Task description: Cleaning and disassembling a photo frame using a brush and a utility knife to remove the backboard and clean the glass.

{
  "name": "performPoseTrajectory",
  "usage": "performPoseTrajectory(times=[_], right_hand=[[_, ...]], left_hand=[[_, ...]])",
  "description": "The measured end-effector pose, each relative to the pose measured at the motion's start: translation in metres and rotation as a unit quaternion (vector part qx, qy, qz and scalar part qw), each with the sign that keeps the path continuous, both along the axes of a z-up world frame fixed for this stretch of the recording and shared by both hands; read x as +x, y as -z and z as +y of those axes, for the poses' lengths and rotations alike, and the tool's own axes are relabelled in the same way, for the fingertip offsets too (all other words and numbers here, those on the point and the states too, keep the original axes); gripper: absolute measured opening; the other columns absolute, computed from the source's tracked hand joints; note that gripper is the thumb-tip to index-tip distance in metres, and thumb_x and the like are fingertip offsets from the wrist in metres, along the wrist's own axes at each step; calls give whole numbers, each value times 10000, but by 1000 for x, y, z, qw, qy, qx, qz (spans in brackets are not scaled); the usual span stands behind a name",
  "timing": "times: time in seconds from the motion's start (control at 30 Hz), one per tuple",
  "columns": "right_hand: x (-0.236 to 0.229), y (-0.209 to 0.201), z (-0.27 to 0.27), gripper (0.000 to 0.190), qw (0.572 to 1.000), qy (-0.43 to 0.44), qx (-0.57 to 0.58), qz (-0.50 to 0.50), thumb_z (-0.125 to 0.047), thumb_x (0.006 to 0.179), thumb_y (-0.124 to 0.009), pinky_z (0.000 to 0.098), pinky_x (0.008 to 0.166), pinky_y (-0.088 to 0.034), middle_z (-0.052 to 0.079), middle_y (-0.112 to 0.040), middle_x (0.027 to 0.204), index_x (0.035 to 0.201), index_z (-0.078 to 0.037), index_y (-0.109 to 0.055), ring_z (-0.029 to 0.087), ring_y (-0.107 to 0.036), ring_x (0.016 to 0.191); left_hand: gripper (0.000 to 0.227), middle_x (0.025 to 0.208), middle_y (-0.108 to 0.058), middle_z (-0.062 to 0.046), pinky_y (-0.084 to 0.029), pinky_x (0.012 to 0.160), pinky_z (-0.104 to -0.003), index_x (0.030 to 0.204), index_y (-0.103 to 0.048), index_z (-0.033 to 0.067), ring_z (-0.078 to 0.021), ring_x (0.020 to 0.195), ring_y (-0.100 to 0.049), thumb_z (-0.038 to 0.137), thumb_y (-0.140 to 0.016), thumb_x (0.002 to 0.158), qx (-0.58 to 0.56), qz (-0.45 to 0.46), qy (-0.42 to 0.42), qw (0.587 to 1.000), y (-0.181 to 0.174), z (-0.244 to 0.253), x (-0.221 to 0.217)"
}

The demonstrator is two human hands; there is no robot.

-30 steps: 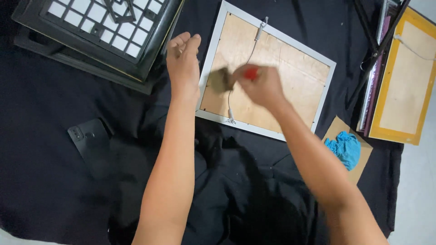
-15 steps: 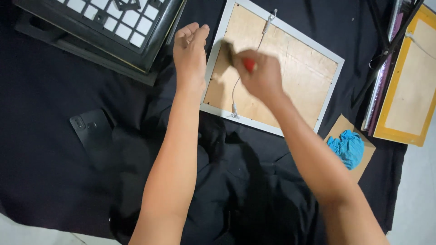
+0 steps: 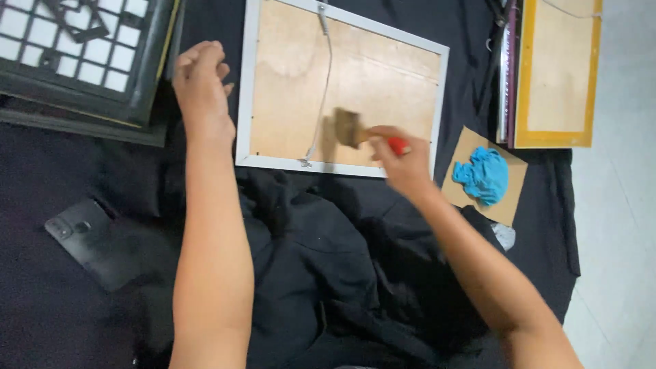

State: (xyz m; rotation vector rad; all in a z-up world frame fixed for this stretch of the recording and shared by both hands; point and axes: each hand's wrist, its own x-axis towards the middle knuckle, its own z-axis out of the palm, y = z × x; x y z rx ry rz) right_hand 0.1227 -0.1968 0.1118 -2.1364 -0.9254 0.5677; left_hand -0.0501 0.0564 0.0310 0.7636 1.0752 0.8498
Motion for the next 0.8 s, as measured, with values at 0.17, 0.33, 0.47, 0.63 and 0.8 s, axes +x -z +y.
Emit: performPoseTrajectory(times=[0.17,0.33,0.47,0.63,0.8], right_hand=[[35,-30,-45,197,992,49,-102,54,-86,941,-687,265,676,-600,89,-755,938,1086,29,-755,154,-681,740],[87,-26,-93,209,961,70,-150,-223,-119,891,-684,355,632,-516,108,-751,835,1061,-78,-798,239,-631,645],[80,-32,-96,197,986,141,-91,9,-87,906,-680,246,624,-534,72,-724,812,1053,2,-776,137,-676,673],[107,-17,-115,206,971,205,-123,-22,-184,904,-723,234,608,-573,58,-713,793,1051,-63,-801,132,-675,643],[84,-1,-101,172,993,69,-48,-81,-89,934,-646,259,571,-514,45,-720,790,1055,-68,-767,130,-665,617]], left_hand=[[376,1030,-702,-11,-517,779,-287,1131,-699,116,-124,930,-624,349,-660,838,5,21,29,999,7,-2,7],[364,1055,-709,3,-529,788,-269,1130,-701,136,-111,954,-637,369,-658,853,29,66,58,996,7,-8,9],[364,1049,-702,12,-544,785,-259,1154,-692,128,-91,946,-636,374,-640,891,54,113,86,988,10,-8,10],[290,1007,-682,25,-533,756,-233,1138,-668,133,-70,915,-629,340,-634,939,61,139,98,983,13,-12,14],[290,1036,-667,-13,-540,750,-239,1183,-648,97,-82,903,-614,288,-638,965,67,138,97,983,17,-10,17]])
